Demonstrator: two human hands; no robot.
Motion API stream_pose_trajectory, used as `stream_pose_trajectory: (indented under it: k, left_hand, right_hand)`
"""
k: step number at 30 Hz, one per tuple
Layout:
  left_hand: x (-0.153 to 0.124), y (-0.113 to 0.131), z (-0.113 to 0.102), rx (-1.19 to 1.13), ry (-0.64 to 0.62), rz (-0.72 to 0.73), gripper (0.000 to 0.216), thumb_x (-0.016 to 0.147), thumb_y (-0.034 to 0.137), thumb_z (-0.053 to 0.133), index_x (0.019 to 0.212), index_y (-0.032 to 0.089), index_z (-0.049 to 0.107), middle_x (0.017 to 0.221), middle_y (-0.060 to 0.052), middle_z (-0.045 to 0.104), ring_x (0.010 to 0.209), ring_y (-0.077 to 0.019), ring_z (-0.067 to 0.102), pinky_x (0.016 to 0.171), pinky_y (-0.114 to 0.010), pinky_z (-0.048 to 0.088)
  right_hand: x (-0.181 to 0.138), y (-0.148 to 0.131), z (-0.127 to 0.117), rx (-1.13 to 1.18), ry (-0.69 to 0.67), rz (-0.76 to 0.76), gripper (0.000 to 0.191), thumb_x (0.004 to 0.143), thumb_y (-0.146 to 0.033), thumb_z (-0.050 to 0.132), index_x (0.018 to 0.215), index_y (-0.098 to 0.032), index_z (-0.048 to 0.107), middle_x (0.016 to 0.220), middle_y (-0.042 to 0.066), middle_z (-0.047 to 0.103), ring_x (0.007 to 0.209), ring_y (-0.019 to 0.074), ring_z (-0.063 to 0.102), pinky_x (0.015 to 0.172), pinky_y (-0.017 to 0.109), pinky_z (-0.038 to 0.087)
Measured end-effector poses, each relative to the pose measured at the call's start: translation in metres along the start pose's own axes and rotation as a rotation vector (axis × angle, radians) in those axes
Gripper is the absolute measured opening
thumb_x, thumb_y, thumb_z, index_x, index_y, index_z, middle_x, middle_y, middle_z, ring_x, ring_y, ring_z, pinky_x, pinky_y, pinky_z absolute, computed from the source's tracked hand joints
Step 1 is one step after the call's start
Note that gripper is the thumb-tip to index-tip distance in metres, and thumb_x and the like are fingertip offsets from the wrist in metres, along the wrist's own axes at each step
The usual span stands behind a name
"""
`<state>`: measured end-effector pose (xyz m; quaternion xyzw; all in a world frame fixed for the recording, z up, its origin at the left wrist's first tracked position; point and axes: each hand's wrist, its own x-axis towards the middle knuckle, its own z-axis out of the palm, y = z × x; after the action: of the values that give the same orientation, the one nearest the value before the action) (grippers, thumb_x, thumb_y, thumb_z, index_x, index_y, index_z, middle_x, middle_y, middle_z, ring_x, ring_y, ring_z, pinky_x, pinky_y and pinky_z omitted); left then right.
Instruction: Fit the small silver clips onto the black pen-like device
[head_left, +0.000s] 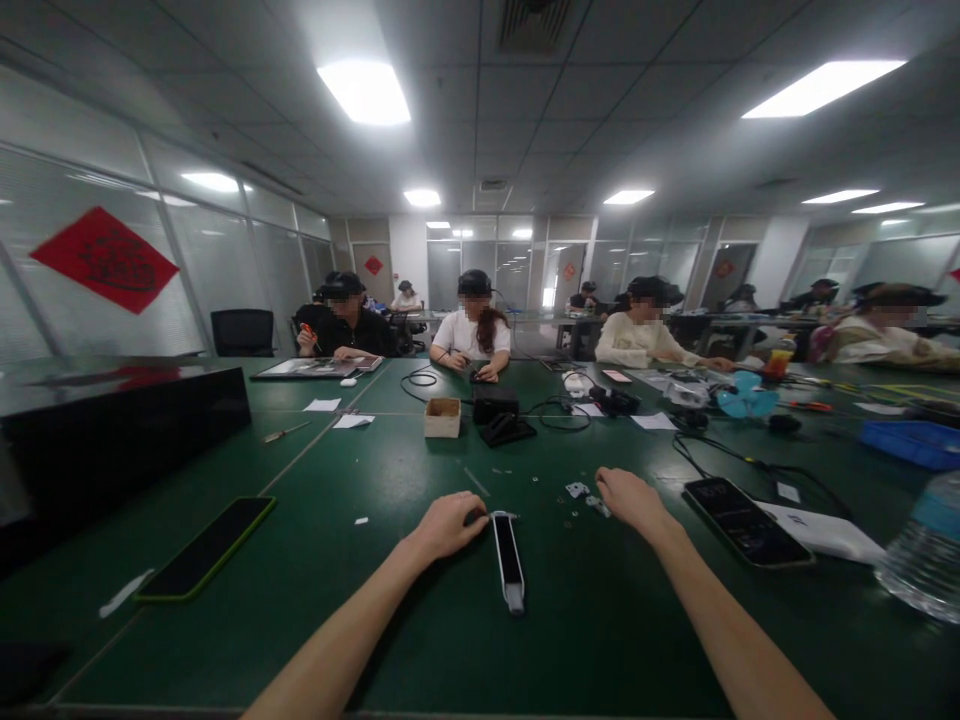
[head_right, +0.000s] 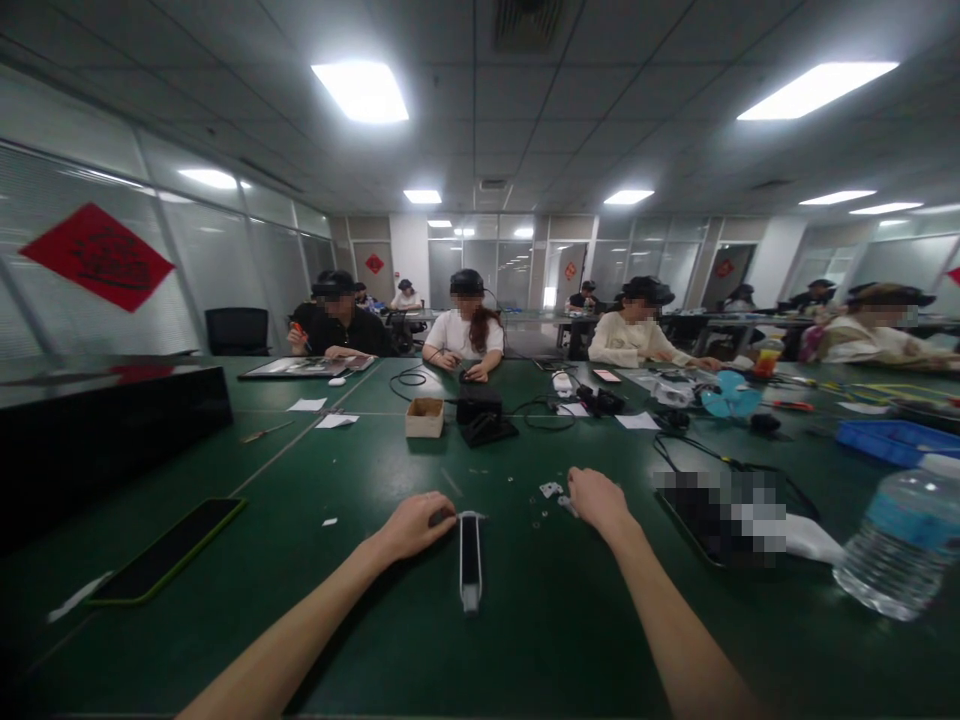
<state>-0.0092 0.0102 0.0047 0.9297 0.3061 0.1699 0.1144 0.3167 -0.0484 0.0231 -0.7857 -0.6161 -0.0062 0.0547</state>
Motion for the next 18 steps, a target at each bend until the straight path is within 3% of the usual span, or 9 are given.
stream_pose_trajectory:
  k: [6, 13, 18]
  left_hand:
    - [-0.001, 0.002, -0.001, -0.034, -0.003, 0.013, 0.021, 0.089, 0.033, 0.047, 0.097, 0.019, 0.059, 0.092, -0.003, 0.060, 0.081, -0.0154, 0.056, 0.072, -0.026, 0.042]
    - [-0.001, 0.005, -0.004, -0.050, -0.027, -0.007, 0.022, 0.089, 0.034, 0.047, 0.098, 0.018, 0.060, 0.093, -0.003, 0.060, 0.082, -0.0154, 0.056, 0.073, -0.027, 0.043]
    - [-0.001, 0.003, -0.004, -0.034, -0.014, 0.021, 0.018, 0.088, 0.030, 0.049, 0.098, 0.019, 0.059, 0.093, -0.002, 0.060, 0.082, -0.0151, 0.056, 0.072, -0.026, 0.043]
  right_hand:
    - [0.003, 0.011, 0.002, 0.009, -0.001, -0.010, 0.028, 0.089, -0.023, 0.035, 0.099, -0.017, 0.061, 0.102, 0.012, 0.063, 0.092, 0.0237, 0.059, 0.069, 0.030, 0.042]
    - [-0.001, -0.009, 0.003, 0.022, -0.011, -0.162, 0.024, 0.087, -0.027, 0.043, 0.099, -0.018, 0.062, 0.099, 0.011, 0.062, 0.094, 0.0222, 0.057, 0.073, 0.029, 0.041]
    - [0.001, -0.013, 0.009, 0.005, 0.022, -0.178, 0.020, 0.086, -0.023, 0.044, 0.094, -0.018, 0.063, 0.096, 0.010, 0.062, 0.093, 0.0214, 0.056, 0.072, 0.028, 0.040]
